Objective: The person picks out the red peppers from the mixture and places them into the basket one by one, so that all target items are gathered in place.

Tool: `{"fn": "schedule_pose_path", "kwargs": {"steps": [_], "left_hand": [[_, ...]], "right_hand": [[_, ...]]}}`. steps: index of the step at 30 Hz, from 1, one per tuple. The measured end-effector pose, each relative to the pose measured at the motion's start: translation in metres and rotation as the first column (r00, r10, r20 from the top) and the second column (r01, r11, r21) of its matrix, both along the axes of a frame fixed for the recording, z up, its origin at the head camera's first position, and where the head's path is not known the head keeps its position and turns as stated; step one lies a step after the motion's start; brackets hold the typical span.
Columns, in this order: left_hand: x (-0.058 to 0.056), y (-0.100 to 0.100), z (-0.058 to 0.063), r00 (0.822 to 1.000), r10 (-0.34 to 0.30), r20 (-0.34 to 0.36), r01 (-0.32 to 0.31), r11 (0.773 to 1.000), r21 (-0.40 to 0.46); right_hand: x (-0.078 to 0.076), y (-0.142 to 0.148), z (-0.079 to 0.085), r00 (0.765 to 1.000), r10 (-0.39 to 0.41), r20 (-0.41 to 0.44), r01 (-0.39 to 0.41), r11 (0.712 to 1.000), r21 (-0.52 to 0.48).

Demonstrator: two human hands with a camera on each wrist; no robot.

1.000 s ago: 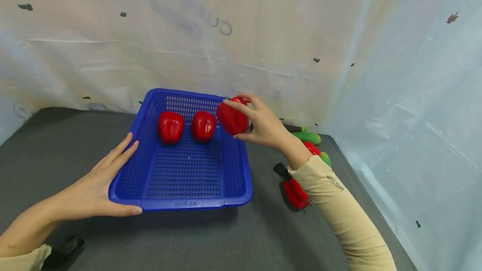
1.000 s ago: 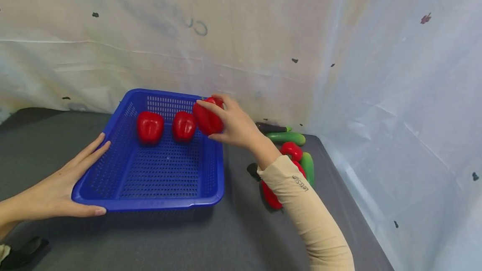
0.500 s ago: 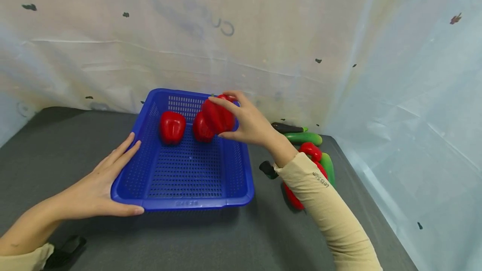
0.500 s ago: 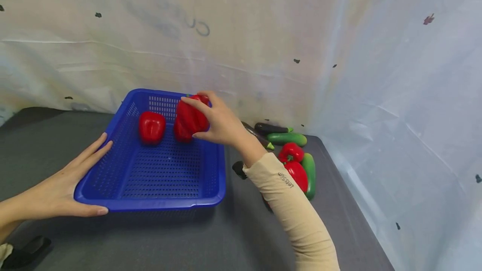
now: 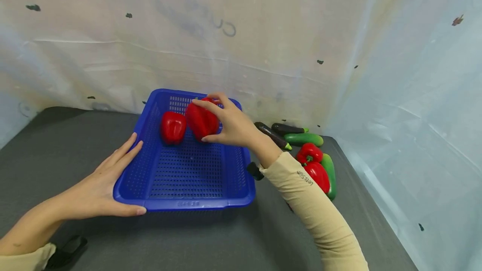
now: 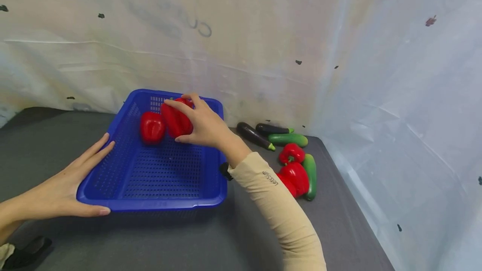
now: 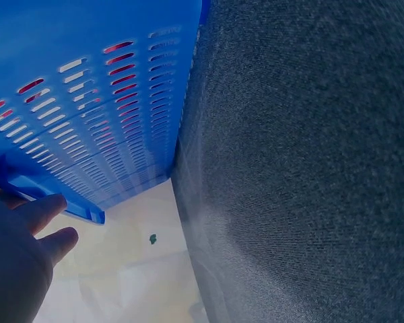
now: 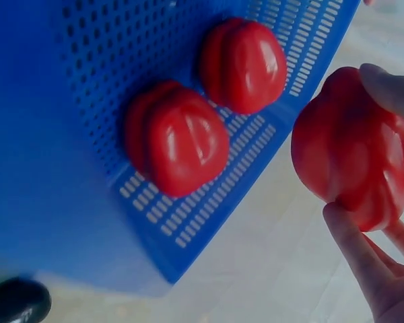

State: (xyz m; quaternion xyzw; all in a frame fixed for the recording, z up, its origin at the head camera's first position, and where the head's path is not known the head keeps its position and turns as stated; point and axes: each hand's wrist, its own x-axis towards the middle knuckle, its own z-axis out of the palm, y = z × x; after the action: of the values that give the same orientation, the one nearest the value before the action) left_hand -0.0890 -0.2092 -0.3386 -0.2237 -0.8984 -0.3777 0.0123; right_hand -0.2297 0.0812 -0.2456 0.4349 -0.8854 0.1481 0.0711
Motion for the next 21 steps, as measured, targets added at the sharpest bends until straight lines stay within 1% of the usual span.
{"fn": "schedule_pose_path", "kwargs": {"steps": [5,8,12,21], "left_hand": [[0.001,0.0,0.0,1.0,0.002,0.0,-0.002,1.0,-0.005],[0.001,0.0,0.0,1.0,0.004,-0.005,-0.004,1.0,-0.004],[0.001,0.001,0.0,1.0,0.007,-0.002,-0.007,1.0,-0.006],[0.001,0.001,0.001,1.0,0.01,0.002,-0.01,1.0,-0.005]], "right_hand": [[0.001,-0.012,-0.004,0.999,0.016,0.035,-0.016,1.0,-0.001],[0.002,-0.019,-0.006,0.999,0.016,0.049,-0.017,1.0,0.015],[0.005,-0.028,-0.011,0.998,0.006,0.067,-0.01,0.998,0.055],[0.011,-0.042,-0.021,0.997,0.031,0.076,-0.041,0.99,0.133]]}}
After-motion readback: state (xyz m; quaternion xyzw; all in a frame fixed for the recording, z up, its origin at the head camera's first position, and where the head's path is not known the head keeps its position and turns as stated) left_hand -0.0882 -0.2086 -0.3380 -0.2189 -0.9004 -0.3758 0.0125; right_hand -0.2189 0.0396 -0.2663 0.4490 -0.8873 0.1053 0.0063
